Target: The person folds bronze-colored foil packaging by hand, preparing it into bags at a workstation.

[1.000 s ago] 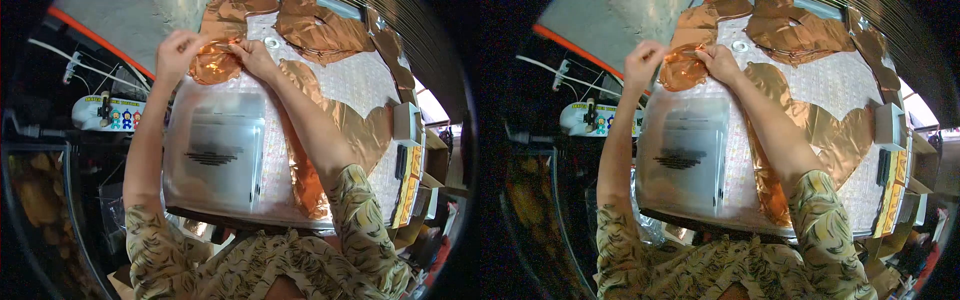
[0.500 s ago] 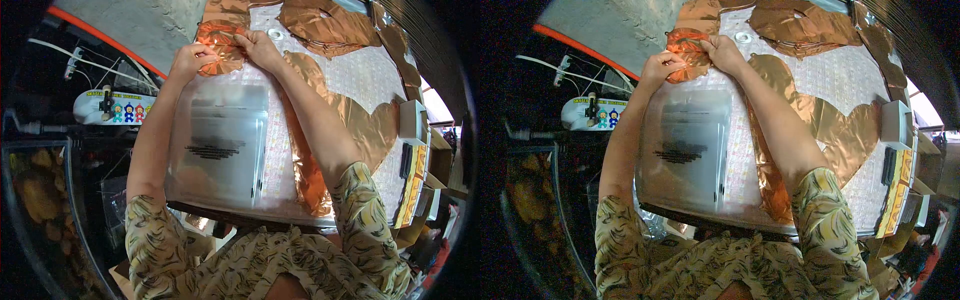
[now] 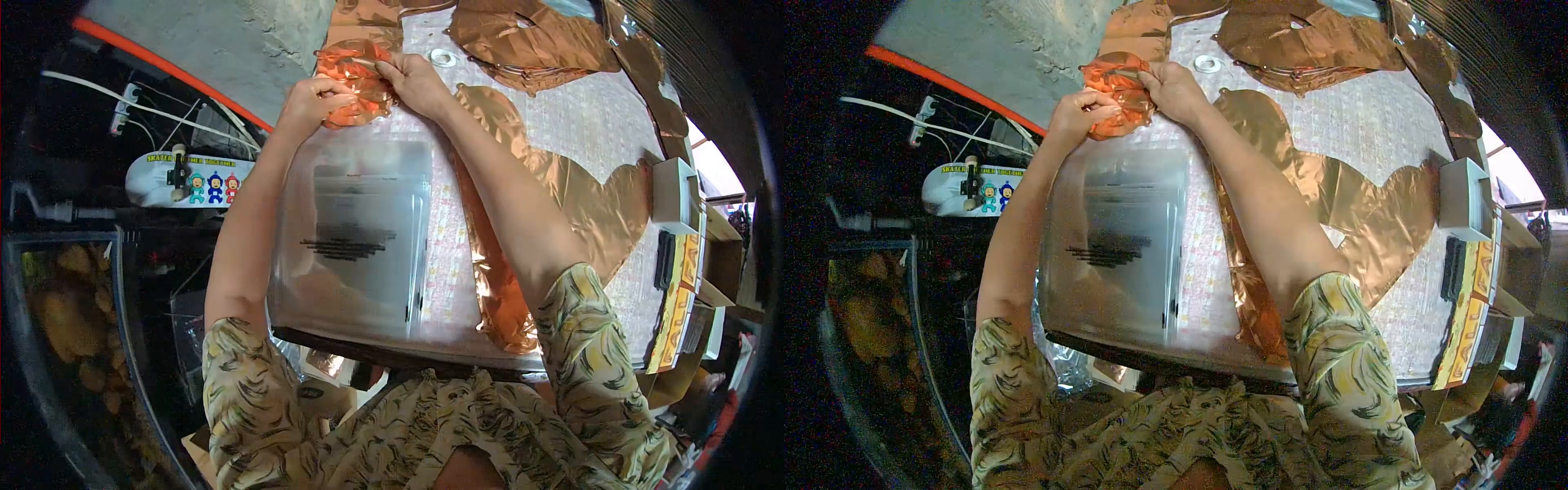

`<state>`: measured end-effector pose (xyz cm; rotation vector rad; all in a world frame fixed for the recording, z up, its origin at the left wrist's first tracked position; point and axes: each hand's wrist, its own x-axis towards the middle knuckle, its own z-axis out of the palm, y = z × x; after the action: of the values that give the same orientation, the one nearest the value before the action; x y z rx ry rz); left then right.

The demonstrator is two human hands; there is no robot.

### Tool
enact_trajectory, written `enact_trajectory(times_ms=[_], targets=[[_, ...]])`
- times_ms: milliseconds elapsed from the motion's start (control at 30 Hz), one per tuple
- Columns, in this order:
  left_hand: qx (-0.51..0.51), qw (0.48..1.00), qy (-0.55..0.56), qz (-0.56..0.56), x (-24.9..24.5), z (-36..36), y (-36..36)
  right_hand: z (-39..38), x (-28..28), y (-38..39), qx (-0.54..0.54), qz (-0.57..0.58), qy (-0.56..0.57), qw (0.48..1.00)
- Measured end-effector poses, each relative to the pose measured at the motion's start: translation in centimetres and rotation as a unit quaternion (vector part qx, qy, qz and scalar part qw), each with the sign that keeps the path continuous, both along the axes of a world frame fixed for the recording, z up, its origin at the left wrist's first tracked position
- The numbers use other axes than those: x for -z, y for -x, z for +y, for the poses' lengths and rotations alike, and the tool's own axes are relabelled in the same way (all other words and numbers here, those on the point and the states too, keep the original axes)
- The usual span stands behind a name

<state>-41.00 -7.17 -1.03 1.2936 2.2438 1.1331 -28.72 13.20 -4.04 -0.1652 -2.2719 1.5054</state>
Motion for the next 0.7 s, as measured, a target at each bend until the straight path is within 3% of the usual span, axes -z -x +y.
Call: enact_trajectory(times_ms=[67,133,200,267,400,467,500,533,600,633,667,700], targets=[[-0.01,1.0,0.013,0.012,-0.3,0.4,0.4,0.1,0.0,0.0,-0.01,-0.015,0.029,0.999],[-0.047,0.977,0.015,-0.205,-1.2,1.0,1.0,0.3,-0.3,-0.2,-0.002,-0.029,0.032,0.999],[-0.061,0.968,0.032,-0.24,-2.8,1.7,1.7,0.3,-1.0,-0.7,0.004,-0.041,0.034,0.999],[-0.075,0.958,0.048,-0.273,-4.8,2.4,1.9,-0.2,-1.5,-1.2,-0.064,0.06,0.196,0.977],[-0.085,0.976,0.002,-0.198,-6.0,3.8,1.8,-0.1,-0.8,-0.2,-0.054,0.063,0.152,0.985],[-0.157,0.974,-0.158,0.04,-6.9,4.5,-0.2,-0.1,-2.1,0.3,0.115,0.002,0.066,0.991],[-0.197,0.879,-0.211,0.379,-7.9,4.8,-1.2,0.1,-2.8,0.7,0.151,0.047,0.075,0.985],[-0.195,0.878,-0.214,0.38,-7.8,5.4,-1.8,0.7,-4.1,0.9,0.154,0.049,0.074,0.984],[-0.087,0.873,-0.313,0.364,-6.7,6.3,-2.8,1.9,-6.7,1.4,0.246,-0.041,-0.094,0.964],[-0.095,0.949,-0.202,0.221,-5.4,6.4,-3.7,3.1,-6.7,2.5,0.23,-0.018,-0.083,0.97],[-0.095,0.949,-0.205,0.22,-4.5,7.2,-3.6,4.0,-7.4,3.0,0.231,-0.018,-0.085,0.969],[-0.058,0.931,-0.148,0.328,-3.9,8.1,-3.2,5.0,-8.1,3.3,0.192,-0.011,0.013,0.981]])
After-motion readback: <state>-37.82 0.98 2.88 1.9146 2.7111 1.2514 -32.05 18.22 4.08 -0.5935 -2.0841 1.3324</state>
